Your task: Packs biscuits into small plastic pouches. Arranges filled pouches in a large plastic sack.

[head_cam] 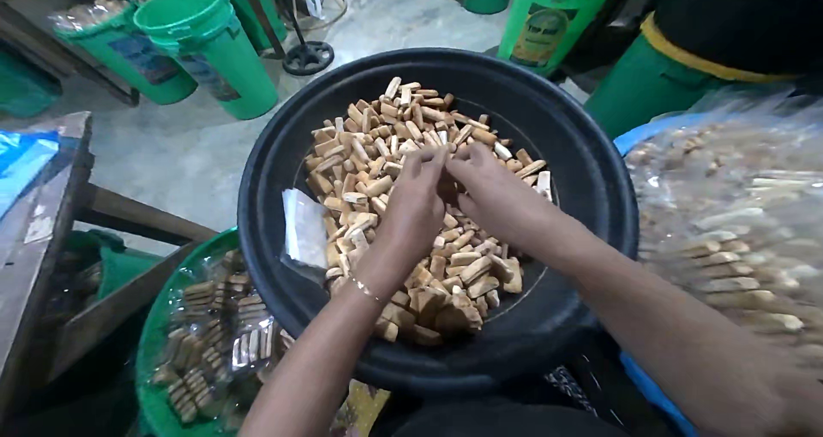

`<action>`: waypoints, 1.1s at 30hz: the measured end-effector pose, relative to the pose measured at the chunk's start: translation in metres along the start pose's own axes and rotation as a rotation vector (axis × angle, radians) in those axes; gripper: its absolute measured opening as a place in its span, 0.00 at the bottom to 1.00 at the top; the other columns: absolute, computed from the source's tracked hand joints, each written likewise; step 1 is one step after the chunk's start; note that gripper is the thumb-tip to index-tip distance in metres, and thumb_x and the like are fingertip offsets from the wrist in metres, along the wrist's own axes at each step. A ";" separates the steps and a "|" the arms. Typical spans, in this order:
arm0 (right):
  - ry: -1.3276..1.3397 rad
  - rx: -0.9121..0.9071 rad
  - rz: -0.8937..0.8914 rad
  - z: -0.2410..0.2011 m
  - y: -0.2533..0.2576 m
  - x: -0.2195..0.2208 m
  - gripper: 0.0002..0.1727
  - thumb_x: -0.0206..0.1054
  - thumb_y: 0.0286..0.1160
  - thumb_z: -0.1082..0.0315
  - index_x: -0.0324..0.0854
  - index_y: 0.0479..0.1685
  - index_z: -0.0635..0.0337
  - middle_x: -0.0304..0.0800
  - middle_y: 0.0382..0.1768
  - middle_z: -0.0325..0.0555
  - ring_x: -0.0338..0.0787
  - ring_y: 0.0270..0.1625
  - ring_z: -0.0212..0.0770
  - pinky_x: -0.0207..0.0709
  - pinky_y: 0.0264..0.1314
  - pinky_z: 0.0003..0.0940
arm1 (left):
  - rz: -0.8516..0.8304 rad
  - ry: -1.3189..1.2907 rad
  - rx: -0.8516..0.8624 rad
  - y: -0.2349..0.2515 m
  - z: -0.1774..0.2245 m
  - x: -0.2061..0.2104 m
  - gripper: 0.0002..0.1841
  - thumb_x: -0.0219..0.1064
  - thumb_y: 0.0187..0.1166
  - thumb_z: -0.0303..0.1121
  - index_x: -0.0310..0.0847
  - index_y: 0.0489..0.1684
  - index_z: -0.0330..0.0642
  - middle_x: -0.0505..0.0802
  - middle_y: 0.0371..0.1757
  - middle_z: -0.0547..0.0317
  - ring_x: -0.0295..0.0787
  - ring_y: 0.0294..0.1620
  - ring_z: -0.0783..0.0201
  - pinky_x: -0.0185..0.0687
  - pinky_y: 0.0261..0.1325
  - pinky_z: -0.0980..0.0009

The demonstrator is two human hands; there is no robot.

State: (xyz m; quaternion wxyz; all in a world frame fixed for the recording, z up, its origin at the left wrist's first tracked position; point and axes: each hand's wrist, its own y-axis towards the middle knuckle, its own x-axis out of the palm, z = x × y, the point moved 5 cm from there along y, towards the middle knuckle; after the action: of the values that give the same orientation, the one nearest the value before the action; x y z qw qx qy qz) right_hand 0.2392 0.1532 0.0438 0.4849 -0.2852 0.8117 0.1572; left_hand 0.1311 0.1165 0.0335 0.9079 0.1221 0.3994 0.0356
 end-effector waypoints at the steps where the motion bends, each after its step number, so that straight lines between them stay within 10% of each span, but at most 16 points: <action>1: -0.041 -0.007 0.044 -0.002 0.004 0.000 0.22 0.71 0.73 0.80 0.79 0.68 0.68 0.70 0.74 0.67 0.89 0.58 0.59 0.86 0.58 0.50 | 0.031 -0.006 0.045 -0.003 0.008 -0.001 0.31 0.61 0.77 0.15 0.69 0.84 0.37 0.75 0.78 0.40 0.85 0.65 0.51 0.86 0.60 0.60; 7: 0.074 -0.253 0.307 -0.009 -0.002 -0.027 0.19 0.74 0.73 0.74 0.83 0.63 0.66 0.92 0.50 0.58 0.93 0.48 0.54 0.86 0.55 0.52 | 0.358 -0.395 0.347 -0.008 0.000 -0.048 0.15 0.63 0.81 0.26 0.84 0.60 0.29 0.86 0.67 0.46 0.83 0.69 0.63 0.80 0.71 0.67; 10: 0.145 -0.362 0.409 -0.015 -0.009 -0.039 0.25 0.73 0.75 0.67 0.81 0.73 0.59 0.93 0.58 0.53 0.95 0.53 0.47 0.88 0.56 0.46 | 0.231 -0.748 -0.036 0.006 -0.048 -0.052 0.23 0.58 0.88 0.42 0.66 0.79 0.45 0.84 0.67 0.66 0.85 0.58 0.76 0.84 0.60 0.73; 13: 0.161 -0.430 0.295 -0.027 -0.008 -0.018 0.21 0.72 0.75 0.65 0.85 0.65 0.63 0.94 0.48 0.54 0.95 0.44 0.49 0.88 0.47 0.48 | 0.139 -1.084 -0.291 0.014 -0.065 -0.025 0.15 0.47 0.94 0.36 0.83 0.52 0.45 0.92 0.36 0.67 0.89 0.33 0.75 0.88 0.39 0.75; 18: 0.498 -0.423 0.248 -0.009 0.006 0.022 0.18 0.59 0.85 0.69 0.83 0.69 0.63 0.89 0.41 0.45 0.84 0.33 0.29 0.82 0.38 0.24 | 0.435 -1.106 -0.520 0.006 -0.104 -0.028 0.13 0.46 0.94 0.40 0.76 0.51 0.46 0.85 0.31 0.67 0.84 0.29 0.73 0.85 0.35 0.73; 20: 0.444 -0.206 0.203 0.009 0.022 0.040 0.17 0.53 0.87 0.70 0.79 0.67 0.65 0.88 0.42 0.50 0.88 0.34 0.37 0.85 0.39 0.33 | 0.572 -1.101 -0.624 -0.001 -0.119 -0.034 0.13 0.50 0.93 0.41 0.75 0.60 0.45 0.86 0.37 0.62 0.86 0.33 0.69 0.86 0.37 0.71; 22: 0.168 0.035 -0.207 0.019 0.035 0.070 0.20 0.52 0.90 0.71 0.74 0.74 0.71 0.83 0.65 0.68 0.88 0.63 0.62 0.78 0.69 0.57 | 0.655 -1.134 -0.680 -0.004 -0.127 -0.038 0.17 0.51 0.93 0.43 0.73 0.67 0.42 0.87 0.45 0.56 0.87 0.39 0.64 0.86 0.43 0.66; 24: -0.068 0.107 -0.492 0.024 0.034 0.106 0.23 0.54 0.88 0.73 0.69 0.79 0.71 0.65 0.82 0.72 0.79 0.75 0.70 0.72 0.76 0.63 | 0.688 -1.153 -0.723 -0.003 -0.127 -0.039 0.17 0.50 0.93 0.43 0.73 0.64 0.41 0.86 0.41 0.55 0.87 0.36 0.64 0.86 0.40 0.68; 30: 0.007 0.090 -0.351 0.016 0.031 0.069 0.26 0.56 0.86 0.73 0.64 0.83 0.63 0.86 0.59 0.68 0.89 0.60 0.65 0.78 0.65 0.61 | 0.707 -1.260 -0.824 -0.001 -0.122 -0.032 0.14 0.53 0.92 0.39 0.73 0.59 0.37 0.85 0.35 0.52 0.85 0.29 0.65 0.84 0.31 0.72; 33: -0.018 0.014 -0.337 0.013 0.033 0.047 0.21 0.54 0.89 0.71 0.75 0.76 0.66 0.82 0.68 0.67 0.86 0.67 0.61 0.75 0.74 0.55 | 0.690 -1.293 -0.819 0.001 -0.119 -0.029 0.16 0.51 0.93 0.39 0.71 0.64 0.36 0.85 0.37 0.51 0.84 0.31 0.64 0.83 0.34 0.71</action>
State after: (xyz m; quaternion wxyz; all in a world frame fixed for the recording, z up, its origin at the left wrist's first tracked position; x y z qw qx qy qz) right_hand 0.2106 0.1713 -0.0042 0.5136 -0.4124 0.7491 0.0704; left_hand 0.0242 0.1362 -0.0233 0.8688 -0.1058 -0.3037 0.3765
